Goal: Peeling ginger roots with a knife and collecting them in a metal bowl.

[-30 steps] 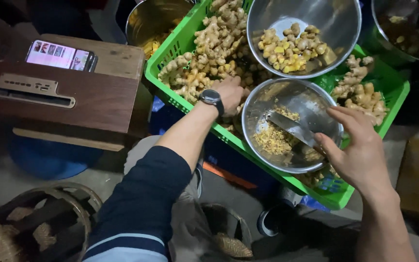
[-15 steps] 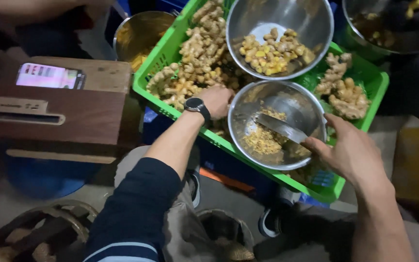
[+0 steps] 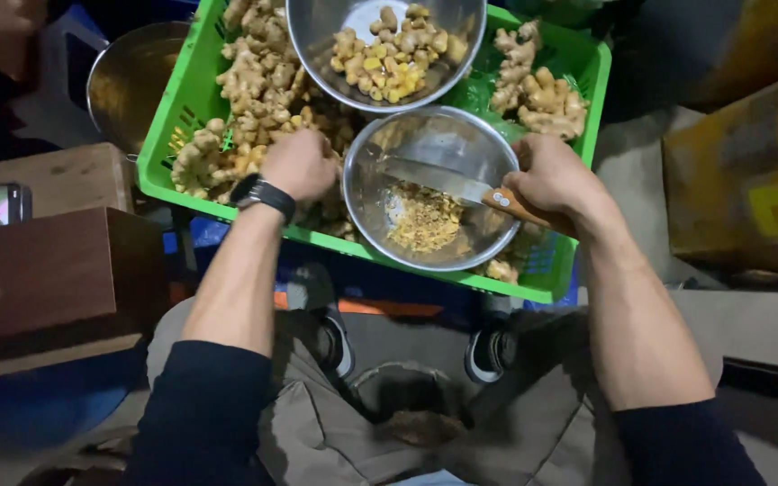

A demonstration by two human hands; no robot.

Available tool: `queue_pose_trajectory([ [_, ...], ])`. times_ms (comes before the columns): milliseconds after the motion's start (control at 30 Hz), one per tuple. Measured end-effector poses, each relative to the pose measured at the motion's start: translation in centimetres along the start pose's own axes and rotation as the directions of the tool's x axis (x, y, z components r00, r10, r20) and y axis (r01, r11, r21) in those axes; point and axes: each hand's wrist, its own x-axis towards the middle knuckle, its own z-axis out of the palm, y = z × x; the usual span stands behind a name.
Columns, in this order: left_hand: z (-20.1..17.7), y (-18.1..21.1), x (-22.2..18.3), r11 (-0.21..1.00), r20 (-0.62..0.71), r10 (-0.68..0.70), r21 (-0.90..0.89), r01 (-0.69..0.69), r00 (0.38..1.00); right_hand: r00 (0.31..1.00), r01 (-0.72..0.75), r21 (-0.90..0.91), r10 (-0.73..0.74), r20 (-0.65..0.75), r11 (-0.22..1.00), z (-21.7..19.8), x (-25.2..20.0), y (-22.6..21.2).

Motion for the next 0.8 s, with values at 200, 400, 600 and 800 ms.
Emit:
queue_pose_trajectory([
  [200, -3.9, -3.6, -2.9, 0.917, -0.178, -0.058, -0.398, -0.018, 0.982, 0.997, 0.064, -0.088, -0.059, 0.055, 0.994, -1.3, -0.8, -2.0],
  [400, -7.2, -2.8, -5.4, 0.748, -0.339, -0.172, -0.656, -0.102, 0.925, 0.975, -0.178, -0.076, 0.186, 0.119, 0.981, -3.1, -3.0, -6.5],
  [600, -6.8, -2.3, -4.9, 0.672, -0.569, -0.076, -0.636, -0.38, 0.819, 0.967, -0.156, -0.331, 0.212, 0.143, 0.931, -4.8, -5.8, -9.7],
  [800, -6.0, -0.5, -4.5, 0.413, -0.453, -0.031, -0.818, -0.401, 0.891, 0.977, -0.15, -0.284, 0.186, 0.101, 0.947, -4.7, -5.7, -8.8],
])
